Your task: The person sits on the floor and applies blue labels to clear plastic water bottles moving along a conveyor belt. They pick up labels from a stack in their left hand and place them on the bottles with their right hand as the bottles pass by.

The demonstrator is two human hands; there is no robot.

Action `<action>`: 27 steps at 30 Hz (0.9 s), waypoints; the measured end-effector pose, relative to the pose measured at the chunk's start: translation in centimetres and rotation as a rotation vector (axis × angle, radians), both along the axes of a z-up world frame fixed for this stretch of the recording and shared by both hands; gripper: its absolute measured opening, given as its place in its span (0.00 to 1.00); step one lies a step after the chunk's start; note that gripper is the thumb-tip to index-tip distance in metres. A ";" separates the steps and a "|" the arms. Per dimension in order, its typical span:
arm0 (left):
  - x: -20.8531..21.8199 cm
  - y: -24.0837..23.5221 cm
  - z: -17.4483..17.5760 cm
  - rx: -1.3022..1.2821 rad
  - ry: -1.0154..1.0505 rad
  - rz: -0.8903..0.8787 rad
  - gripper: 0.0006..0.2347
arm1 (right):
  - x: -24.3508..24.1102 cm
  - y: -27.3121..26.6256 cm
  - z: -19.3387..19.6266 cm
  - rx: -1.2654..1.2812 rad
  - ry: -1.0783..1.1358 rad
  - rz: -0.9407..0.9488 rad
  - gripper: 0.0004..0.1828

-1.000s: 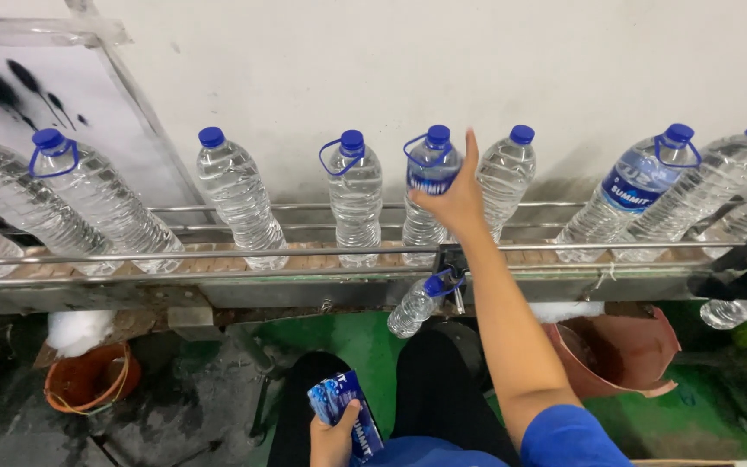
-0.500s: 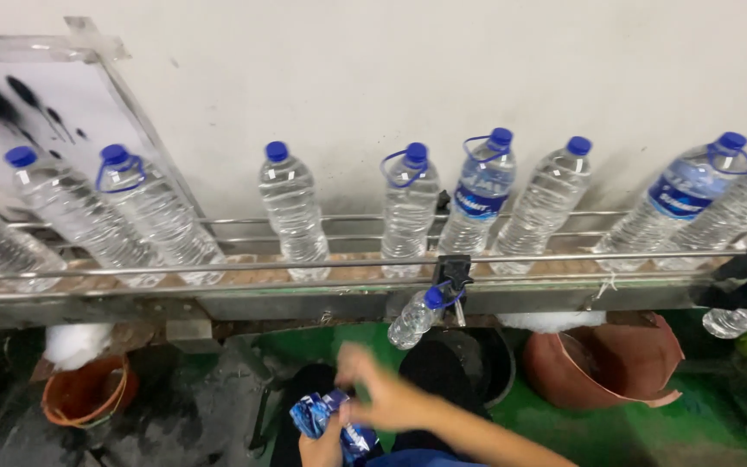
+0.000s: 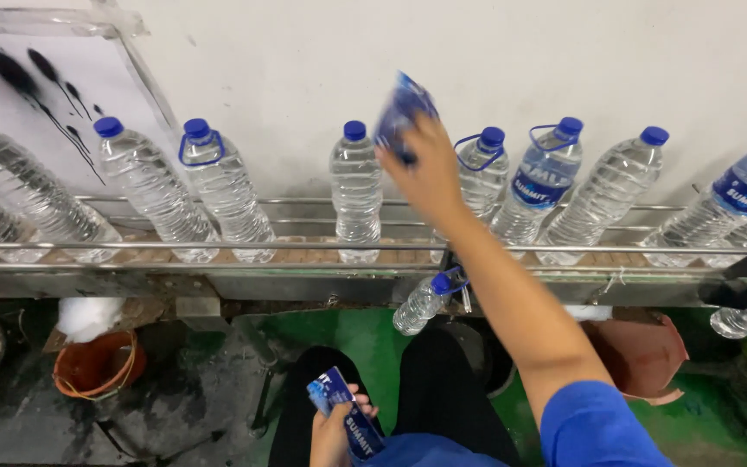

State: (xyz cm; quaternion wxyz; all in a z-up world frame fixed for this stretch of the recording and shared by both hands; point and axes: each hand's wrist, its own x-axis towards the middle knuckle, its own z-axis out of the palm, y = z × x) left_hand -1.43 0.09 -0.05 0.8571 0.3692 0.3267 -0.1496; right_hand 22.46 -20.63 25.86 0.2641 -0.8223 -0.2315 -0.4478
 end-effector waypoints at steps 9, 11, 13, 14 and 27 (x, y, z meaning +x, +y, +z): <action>-0.5 2.4 -2.2 0.354 -0.041 -0.193 0.08 | 0.9 1.5 -0.2 0.332 0.736 0.081 0.48; 0.0 2.5 -2.5 0.297 0.004 -0.128 0.10 | 0.5 1.8 -2.8 0.444 0.508 0.044 0.52; 0.7 2.8 -3.1 0.241 0.045 -0.063 0.13 | 0.3 1.7 -4.3 0.549 0.272 0.009 0.57; 1.1 2.8 -3.5 0.223 0.035 -0.045 0.13 | 0.2 1.5 -4.3 0.595 0.296 0.038 0.60; 1.9 1.6 -1.7 0.291 0.162 -0.128 0.16 | -2.2 -5.8 -7.9 0.711 0.574 -0.051 0.71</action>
